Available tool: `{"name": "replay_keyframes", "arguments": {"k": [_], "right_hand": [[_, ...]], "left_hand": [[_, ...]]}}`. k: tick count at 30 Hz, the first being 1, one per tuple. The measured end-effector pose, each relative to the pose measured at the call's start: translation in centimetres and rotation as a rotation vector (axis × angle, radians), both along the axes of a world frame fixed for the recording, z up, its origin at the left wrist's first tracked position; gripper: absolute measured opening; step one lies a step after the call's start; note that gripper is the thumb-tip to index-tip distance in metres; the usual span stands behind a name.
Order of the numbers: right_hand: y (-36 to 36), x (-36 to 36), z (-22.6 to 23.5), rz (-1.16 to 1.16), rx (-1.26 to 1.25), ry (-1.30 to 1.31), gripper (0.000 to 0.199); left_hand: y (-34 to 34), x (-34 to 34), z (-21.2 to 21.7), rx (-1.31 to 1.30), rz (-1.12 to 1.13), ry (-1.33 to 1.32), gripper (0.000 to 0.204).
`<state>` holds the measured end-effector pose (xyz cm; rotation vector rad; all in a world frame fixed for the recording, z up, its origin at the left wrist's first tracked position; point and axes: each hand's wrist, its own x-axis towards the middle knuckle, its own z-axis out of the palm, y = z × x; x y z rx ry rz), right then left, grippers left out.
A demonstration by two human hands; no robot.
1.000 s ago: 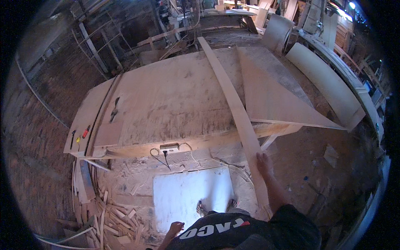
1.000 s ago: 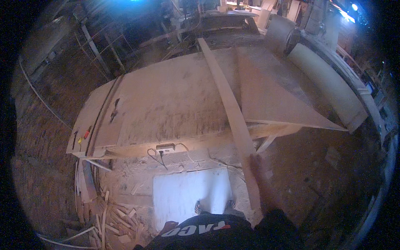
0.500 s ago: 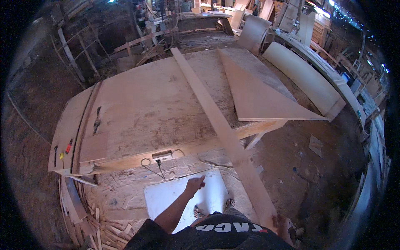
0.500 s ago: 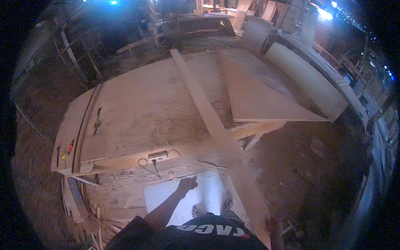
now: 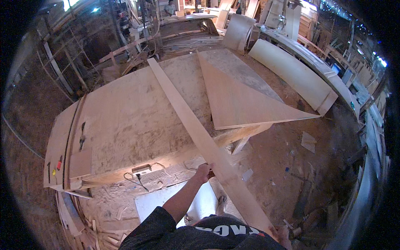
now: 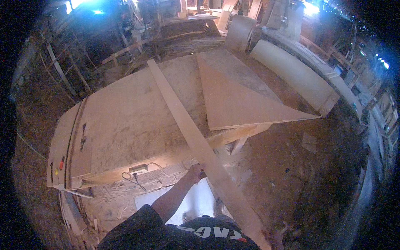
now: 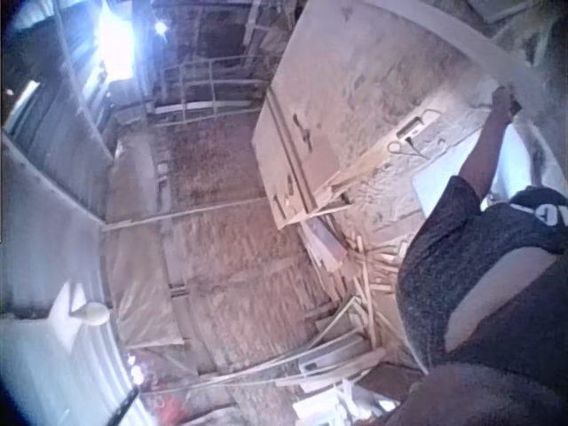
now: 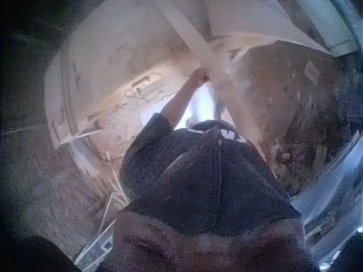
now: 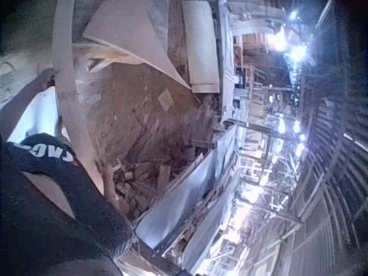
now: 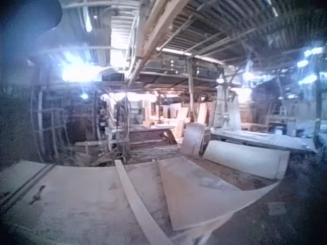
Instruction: The person positions and aligns wooden planks on a workbench, uses a hammer to tap pieces into place, and measures the assembly with a tape measure. The person repeatedly adjusts the planks and checks alignment throughout the process.
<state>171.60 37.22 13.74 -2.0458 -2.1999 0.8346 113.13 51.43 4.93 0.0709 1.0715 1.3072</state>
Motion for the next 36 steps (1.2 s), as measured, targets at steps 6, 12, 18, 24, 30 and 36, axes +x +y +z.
{"name": "replay_keyframes", "arguments": {"k": [6,12,18,24,30,36], "right_hand": [[19.9,-7.6,4.7,-0.067,0.152,-0.068,0.058],[32.2,-30.3,11.2,0.435,-0.027,0.124,0.103],[34.2,-42.8,8.2,0.603,0.084,-0.004,0.135],[33.6,-44.2,5.4,0.588,-0.094,-0.011,0.135],[33.9,-41.9,3.4,0.547,-0.042,0.126,0.118],[29.4,-37.5,10.0,0.388,-0.187,0.432,0.104]], "left_hand": [[2.4,6.1,3.8,0.021,-0.014,-0.104,0.034],[1.8,12.4,6.0,-0.024,-0.145,-0.109,0.031],[0.6,15.7,6.5,0.596,-0.684,0.904,0.032],[0.6,18.2,7.6,0.136,-0.591,0.003,0.043],[1.1,14.0,9.1,0.275,-1.001,0.257,0.049],[-4.4,4.2,4.9,0.072,-0.605,0.186,0.066]]}}
